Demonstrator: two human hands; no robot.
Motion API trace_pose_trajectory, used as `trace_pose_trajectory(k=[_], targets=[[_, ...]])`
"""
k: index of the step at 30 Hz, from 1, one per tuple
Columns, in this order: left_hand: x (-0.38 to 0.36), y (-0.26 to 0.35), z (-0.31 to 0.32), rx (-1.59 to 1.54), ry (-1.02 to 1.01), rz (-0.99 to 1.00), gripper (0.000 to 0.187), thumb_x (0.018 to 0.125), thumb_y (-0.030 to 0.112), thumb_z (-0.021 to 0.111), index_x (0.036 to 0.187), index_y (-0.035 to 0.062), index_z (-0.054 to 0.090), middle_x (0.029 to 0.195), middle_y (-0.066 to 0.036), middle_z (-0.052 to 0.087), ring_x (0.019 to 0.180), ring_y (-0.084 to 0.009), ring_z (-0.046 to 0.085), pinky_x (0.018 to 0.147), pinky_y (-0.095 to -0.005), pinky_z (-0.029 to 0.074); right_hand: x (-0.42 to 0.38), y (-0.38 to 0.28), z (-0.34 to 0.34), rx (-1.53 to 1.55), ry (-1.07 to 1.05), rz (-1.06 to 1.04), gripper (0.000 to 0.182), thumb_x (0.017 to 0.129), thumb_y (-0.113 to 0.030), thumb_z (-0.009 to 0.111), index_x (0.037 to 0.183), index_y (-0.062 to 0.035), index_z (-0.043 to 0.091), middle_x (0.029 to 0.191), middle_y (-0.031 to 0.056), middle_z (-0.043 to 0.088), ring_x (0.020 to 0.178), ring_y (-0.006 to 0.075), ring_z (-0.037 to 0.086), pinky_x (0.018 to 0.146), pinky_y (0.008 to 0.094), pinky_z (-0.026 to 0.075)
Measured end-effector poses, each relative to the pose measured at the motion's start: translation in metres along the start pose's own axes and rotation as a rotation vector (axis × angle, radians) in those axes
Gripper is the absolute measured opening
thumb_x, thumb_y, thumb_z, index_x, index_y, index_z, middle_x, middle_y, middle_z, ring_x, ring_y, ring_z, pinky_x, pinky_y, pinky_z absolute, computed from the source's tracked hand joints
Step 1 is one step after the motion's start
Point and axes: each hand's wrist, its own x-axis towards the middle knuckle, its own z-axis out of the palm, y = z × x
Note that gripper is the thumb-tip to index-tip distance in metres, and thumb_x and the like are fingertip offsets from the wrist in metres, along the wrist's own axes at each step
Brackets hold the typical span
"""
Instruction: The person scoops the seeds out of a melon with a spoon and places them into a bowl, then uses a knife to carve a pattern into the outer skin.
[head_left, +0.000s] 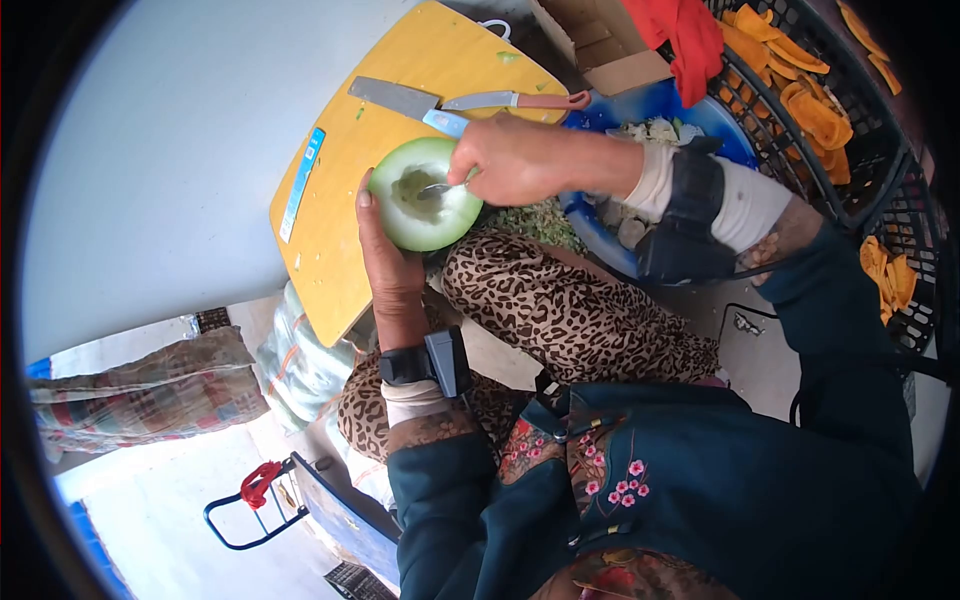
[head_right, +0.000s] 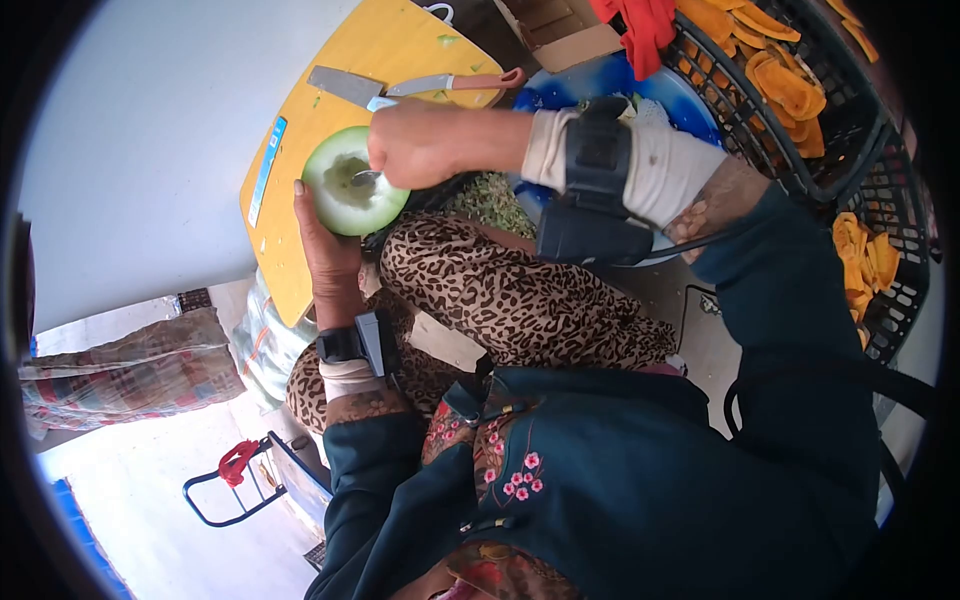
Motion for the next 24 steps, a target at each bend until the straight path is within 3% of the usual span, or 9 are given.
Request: trace_pose_trajectory(k=[4, 11, 14, 20, 24], targets=[[-0.002, 0.0, -0.002, -0.01, -0.001, -0.011, 0.06, 0.099, 0.046, 0.041, 0.143, 0.0051, 0.035, 0.133, -0.014, 0.05, 0.122, -0.0259, 0.05, 0.104, -0.0401, 0.04, 0.012, -0.012, 0.032, -0.051, 0.162, 0.063, 0.031, 0.079, -0.004, 0.054, 0.106, 0.0035, 0.069, 0.093, 0.0276, 0.067, 0.093, 0.0387, 0.067, 0.085, 0.0428, 0.052], [-0.009, 0.007, 0.008, -0.053, 0.035, -0.032, 0.059, 0.1, 0.049, 0.038, 0.135, 0.0027, 0.044, 0.129, -0.013, 0.053, 0.118, -0.0255, 0.052, 0.103, -0.0395, 0.041, 0.004, 0.002, 0.03, 0.147, 0.099, -0.103, 0.031, 0.078, -0.004, 0.057, 0.106, 0.0026, 0.069, 0.093, 0.0259, 0.068, 0.09, 0.0357, 0.068, 0.081, 0.0412, 0.053], [-0.008, 0.008, 0.009, -0.058, 0.061, -0.04, 0.058, 0.1, 0.05, 0.037, 0.132, 0.002, 0.047, 0.128, -0.012, 0.054, 0.118, -0.0253, 0.053, 0.102, -0.0394, 0.041, -0.007, -0.009, 0.006, -0.023, -0.011, -0.088, 0.033, 0.077, -0.004, 0.056, 0.106, 0.0014, 0.07, 0.092, 0.0255, 0.068, 0.087, 0.0355, 0.068, 0.079, 0.041, 0.053], [-0.006, 0.002, 0.004, -0.035, 0.02, 0.005, 0.059, 0.098, 0.046, 0.043, 0.137, 0.0011, 0.042, 0.13, -0.013, 0.052, 0.119, -0.0251, 0.051, 0.102, -0.039, 0.041, 0.005, -0.028, 0.022, -0.185, 0.161, 0.04, 0.02, 0.076, -0.003, 0.055, 0.088, 0.0026, 0.069, 0.083, 0.0227, 0.067, 0.081, 0.0388, 0.067, 0.075, 0.0454, 0.052], [-0.008, 0.002, 0.013, 0.132, 0.043, 0.099, 0.06, 0.097, 0.043, 0.047, 0.14, 0.0008, 0.038, 0.129, -0.015, 0.051, 0.118, -0.0251, 0.051, 0.1, -0.0373, 0.042, 0.014, -0.026, 0.034, -0.273, 0.173, -0.032, 0.014, 0.074, -0.003, 0.056, 0.082, 0.0023, 0.066, 0.082, 0.0222, 0.067, 0.083, 0.0399, 0.066, 0.075, 0.0469, 0.052]])
